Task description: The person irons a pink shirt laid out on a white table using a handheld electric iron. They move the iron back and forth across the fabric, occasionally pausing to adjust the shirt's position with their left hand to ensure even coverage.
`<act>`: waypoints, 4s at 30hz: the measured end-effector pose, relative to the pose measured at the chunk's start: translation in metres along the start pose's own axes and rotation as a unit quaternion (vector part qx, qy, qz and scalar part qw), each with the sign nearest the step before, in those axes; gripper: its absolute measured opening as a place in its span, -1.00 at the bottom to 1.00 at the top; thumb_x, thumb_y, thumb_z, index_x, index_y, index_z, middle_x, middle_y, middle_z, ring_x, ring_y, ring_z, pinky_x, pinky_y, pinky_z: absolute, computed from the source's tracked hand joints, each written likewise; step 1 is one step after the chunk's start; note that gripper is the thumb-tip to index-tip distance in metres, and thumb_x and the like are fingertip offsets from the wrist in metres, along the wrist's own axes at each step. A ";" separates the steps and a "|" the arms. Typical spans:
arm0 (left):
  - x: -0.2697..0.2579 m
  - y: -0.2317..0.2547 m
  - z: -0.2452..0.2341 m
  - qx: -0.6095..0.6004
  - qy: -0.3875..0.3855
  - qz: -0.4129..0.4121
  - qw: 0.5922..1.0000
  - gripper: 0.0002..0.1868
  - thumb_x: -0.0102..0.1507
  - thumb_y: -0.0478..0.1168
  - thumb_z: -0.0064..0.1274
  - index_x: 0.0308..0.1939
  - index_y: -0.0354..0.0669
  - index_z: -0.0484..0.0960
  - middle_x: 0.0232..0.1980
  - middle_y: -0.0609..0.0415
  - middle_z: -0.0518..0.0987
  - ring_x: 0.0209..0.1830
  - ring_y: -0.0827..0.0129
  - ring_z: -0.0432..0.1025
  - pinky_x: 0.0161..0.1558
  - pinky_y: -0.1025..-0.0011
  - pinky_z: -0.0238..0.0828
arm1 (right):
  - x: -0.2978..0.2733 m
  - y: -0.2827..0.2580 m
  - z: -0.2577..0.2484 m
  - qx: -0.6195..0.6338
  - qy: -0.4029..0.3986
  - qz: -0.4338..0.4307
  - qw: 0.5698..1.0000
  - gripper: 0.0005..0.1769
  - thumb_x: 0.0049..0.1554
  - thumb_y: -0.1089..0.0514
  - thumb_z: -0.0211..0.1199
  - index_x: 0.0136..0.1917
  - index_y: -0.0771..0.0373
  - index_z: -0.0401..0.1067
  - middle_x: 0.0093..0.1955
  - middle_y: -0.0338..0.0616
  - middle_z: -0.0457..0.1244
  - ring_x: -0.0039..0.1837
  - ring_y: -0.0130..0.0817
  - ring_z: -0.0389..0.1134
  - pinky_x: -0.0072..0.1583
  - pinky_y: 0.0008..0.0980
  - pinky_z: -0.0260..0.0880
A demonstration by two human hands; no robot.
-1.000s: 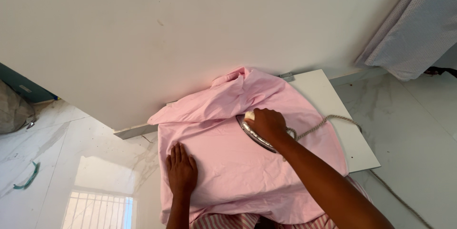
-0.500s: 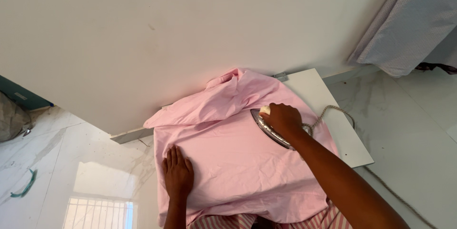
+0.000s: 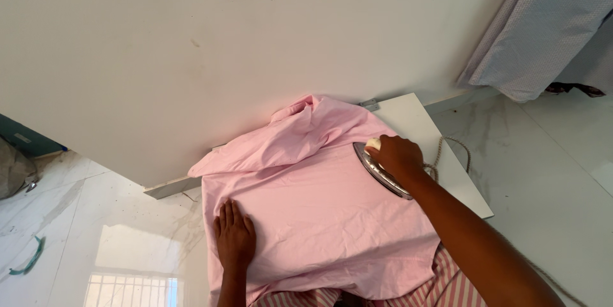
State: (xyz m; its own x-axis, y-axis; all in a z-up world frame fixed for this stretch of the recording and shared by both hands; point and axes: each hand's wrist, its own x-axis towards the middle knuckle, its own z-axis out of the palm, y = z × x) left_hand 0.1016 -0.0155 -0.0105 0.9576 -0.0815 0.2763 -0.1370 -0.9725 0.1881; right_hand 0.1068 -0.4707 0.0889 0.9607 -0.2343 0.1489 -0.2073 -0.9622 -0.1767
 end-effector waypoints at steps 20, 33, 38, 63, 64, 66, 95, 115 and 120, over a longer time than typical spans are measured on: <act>-0.004 0.001 -0.004 0.022 0.015 0.015 1.000 -0.36 0.41 0.01 -0.41 0.49 -0.28 0.24 0.59 -0.07 0.20 0.61 0.11 0.02 0.54 0.12 -0.18 | -0.016 0.023 -0.026 0.005 -0.048 0.033 0.998 -0.49 0.22 -0.39 0.06 0.00 0.02 0.53 -0.10 -0.09 0.43 -0.04 0.00 0.47 -0.01 -0.02 0.44; -0.020 -0.003 -0.001 0.006 0.032 0.024 0.999 -0.36 0.42 0.01 -0.42 0.51 -0.28 0.22 0.59 -0.08 0.19 0.62 0.10 0.00 0.55 0.09 -0.23 | -0.038 0.031 -0.050 -0.008 -0.075 0.053 0.996 -0.52 0.26 -0.41 0.01 0.05 -0.09 0.52 -0.07 -0.11 0.44 -0.01 0.00 0.47 0.02 -0.02 0.45; -0.024 -0.003 0.000 0.006 0.026 0.014 1.000 -0.35 0.42 0.02 -0.43 0.51 -0.26 0.21 0.60 -0.05 0.18 0.63 0.13 -0.01 0.56 0.10 -0.22 | -0.049 0.035 -0.058 0.006 -0.070 0.020 0.997 -0.60 0.22 -0.35 0.02 0.04 -0.20 0.55 -0.06 -0.13 0.42 0.00 0.02 0.46 0.04 0.00 0.43; -0.010 0.027 0.001 0.010 0.008 0.014 1.000 -0.34 0.39 0.00 -0.37 0.49 -0.30 0.23 0.59 -0.07 0.19 0.63 0.08 -0.01 0.54 0.07 -0.21 | -0.035 -0.207 0.036 0.199 -0.062 -0.162 0.965 -0.52 0.05 -0.26 0.32 -0.12 0.22 0.55 -0.18 0.02 0.41 -0.07 -0.01 0.46 -0.01 0.00 0.41; -0.010 0.027 0.001 0.011 0.009 0.013 1.000 -0.35 0.39 0.00 -0.37 0.50 -0.29 0.23 0.59 -0.07 0.19 0.63 0.09 -0.01 0.54 0.07 -0.22 | -0.033 -0.207 0.037 0.198 -0.059 -0.158 0.965 -0.53 0.05 -0.24 0.33 -0.13 0.22 0.56 -0.18 0.02 0.42 -0.08 -0.02 0.46 -0.01 0.00 0.41; -0.011 0.029 0.000 0.014 0.010 0.011 1.000 -0.35 0.39 -0.01 -0.38 0.50 -0.28 0.22 0.59 -0.07 0.19 0.64 0.10 -0.01 0.55 0.08 -0.22 | -0.028 -0.200 0.034 0.186 -0.062 -0.146 0.970 -0.53 0.07 -0.27 0.31 -0.12 0.19 0.57 -0.17 0.01 0.41 -0.08 0.00 0.45 -0.02 0.01 0.40; -0.006 0.021 0.016 0.044 0.009 0.007 0.999 -0.33 0.34 0.01 -0.35 0.49 -0.21 0.21 0.58 -0.05 0.17 0.62 0.10 0.00 0.52 0.03 -0.19 | 0.128 0.097 0.104 0.168 0.069 0.019 0.983 -0.79 0.14 0.12 0.14 -0.10 0.21 0.56 -0.11 0.05 0.44 -0.02 0.04 0.46 0.06 -0.07 0.46; -0.007 0.020 0.017 0.014 0.015 0.006 1.000 -0.33 0.33 -0.02 -0.33 0.50 -0.20 0.20 0.59 -0.10 0.17 0.61 0.07 0.01 0.52 0.00 -0.17 | 0.201 0.079 0.083 0.582 -0.338 0.058 0.738 -0.39 0.00 0.01 0.50 0.26 0.25 0.46 0.17 -0.12 0.39 0.05 -0.37 0.39 0.01 -0.32 0.42; -0.006 0.022 0.013 -0.001 0.025 0.009 1.000 -0.33 0.33 -0.02 -0.34 0.50 -0.20 0.21 0.57 -0.11 0.20 0.61 0.05 0.01 0.52 -0.01 -0.20 | 0.211 0.110 0.046 0.335 -0.091 0.025 0.938 -0.40 0.07 -0.08 0.51 0.26 0.27 0.46 0.06 -0.07 0.41 0.04 -0.34 0.40 0.04 -0.34 0.40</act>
State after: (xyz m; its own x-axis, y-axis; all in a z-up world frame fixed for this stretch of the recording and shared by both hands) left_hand 0.0962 -0.0389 -0.0208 0.9411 -0.0870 0.3267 -0.1540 -0.9706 0.1851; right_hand 0.2948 -0.6195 0.0559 0.9810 -0.1912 -0.0331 -0.1491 -0.6334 -0.7593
